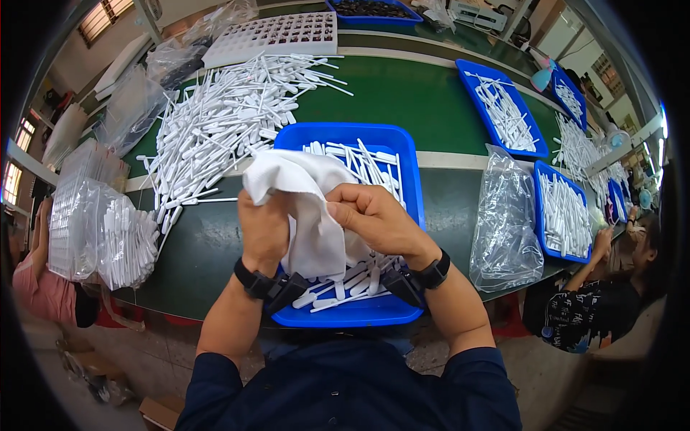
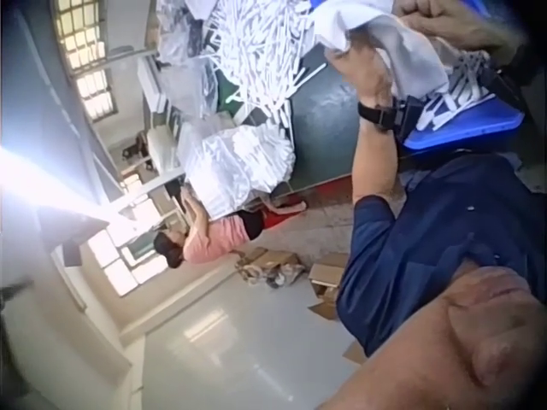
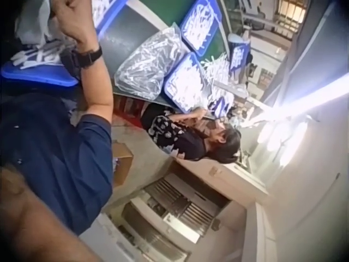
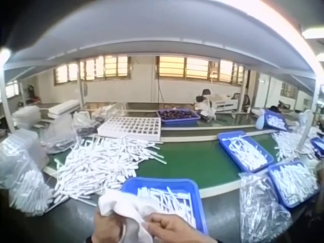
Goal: The person picks up a white plastic stick from a blue tray, wipes it with a cloth, and places it back into the tray, repeating the process for multiple sticks.
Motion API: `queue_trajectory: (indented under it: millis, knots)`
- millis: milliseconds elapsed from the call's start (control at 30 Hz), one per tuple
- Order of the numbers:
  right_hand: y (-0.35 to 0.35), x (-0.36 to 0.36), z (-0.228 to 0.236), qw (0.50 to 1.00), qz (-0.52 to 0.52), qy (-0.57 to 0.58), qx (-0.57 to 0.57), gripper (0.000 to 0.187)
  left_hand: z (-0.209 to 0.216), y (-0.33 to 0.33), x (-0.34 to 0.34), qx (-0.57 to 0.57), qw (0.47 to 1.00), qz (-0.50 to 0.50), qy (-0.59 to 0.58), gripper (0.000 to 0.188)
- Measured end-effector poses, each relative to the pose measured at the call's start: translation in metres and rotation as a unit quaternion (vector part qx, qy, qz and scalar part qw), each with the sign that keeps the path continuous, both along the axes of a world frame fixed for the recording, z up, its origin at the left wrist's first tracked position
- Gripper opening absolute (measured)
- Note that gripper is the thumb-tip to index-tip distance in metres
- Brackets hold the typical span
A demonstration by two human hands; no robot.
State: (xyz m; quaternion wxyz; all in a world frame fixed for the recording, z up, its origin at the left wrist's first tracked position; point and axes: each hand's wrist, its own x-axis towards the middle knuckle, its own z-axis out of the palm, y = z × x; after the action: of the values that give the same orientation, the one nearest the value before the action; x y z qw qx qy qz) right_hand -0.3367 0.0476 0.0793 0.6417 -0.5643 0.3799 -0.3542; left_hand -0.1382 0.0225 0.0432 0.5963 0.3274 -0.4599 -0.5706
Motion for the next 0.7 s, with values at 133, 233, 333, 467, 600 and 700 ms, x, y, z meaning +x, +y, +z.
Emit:
queue_trajectory:
  millis: [133,233,333,467,600,700]
  knots:
    - [0.001,0.003,-0.007,1.0,0.008,-0.011,-0.01,0.024,0.004,-0.003,-0.003,0.029,0.995,0.025,0.092,0.03]
    - [0.002,0.005,-0.003,1.0,-0.006,-0.027,-0.007,0.022,0.002,-0.001,-0.003,0.045,0.994,-0.038,0.087,0.031]
    - [0.003,0.004,0.003,0.999,-0.028,-0.04,-0.001,0.021,-0.003,0.002,-0.004,0.05,0.993,-0.085,0.064,0.031]
    - [0.003,-0.002,0.006,0.997,-0.059,0.028,-0.033,0.018,-0.007,0.007,-0.008,0.038,0.994,-0.107,0.011,0.032]
    - [0.008,0.0,0.008,0.984,-0.103,0.078,-0.124,0.016,-0.006,0.009,-0.012,0.038,0.994,-0.098,0.001,0.035]
    - [0.009,0.006,0.013,0.993,-0.107,0.023,-0.049,0.015,-0.007,0.008,-0.01,0.059,0.993,-0.1,0.026,0.037]
